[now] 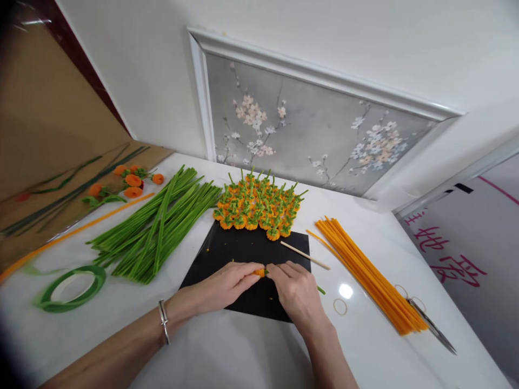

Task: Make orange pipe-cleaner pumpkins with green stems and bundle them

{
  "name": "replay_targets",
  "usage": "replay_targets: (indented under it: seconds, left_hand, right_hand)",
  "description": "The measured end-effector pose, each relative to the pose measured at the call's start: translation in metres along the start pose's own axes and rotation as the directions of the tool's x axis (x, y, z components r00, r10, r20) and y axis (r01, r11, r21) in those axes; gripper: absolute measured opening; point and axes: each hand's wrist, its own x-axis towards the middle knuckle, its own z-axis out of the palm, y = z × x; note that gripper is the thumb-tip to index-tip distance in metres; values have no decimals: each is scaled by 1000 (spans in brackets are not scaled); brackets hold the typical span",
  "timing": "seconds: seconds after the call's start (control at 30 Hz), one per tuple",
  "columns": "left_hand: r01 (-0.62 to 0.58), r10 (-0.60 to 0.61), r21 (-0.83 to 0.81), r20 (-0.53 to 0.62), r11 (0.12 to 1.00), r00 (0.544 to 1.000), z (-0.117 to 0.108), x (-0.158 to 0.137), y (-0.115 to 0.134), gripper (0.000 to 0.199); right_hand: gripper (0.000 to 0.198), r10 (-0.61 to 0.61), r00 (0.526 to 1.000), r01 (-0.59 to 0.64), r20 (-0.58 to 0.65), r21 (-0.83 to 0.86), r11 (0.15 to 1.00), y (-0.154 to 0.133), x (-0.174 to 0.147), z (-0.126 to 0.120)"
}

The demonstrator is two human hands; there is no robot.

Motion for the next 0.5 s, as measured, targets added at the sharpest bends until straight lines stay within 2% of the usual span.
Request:
replay_targets:
  seconds: [0.17, 0.27, 0.5]
  left_hand:
    - [6, -7, -46, -29, 999, 1000, -7, 1, -1, 30]
    - [32, -36, -100, -42, 995, 998, -9, 0, -2, 29]
    - [32, -37, -138, -30, 990, 999, -7, 2, -2, 31]
  right_hand:
    - [26, 121, 993, -119, -9, 115, 986, 3, -5, -3]
    - [19, 167, 986, -162, -18, 156, 974, 9, -10, -8]
    - [20, 102, 994, -97, -30, 155, 983, 3, -5, -4]
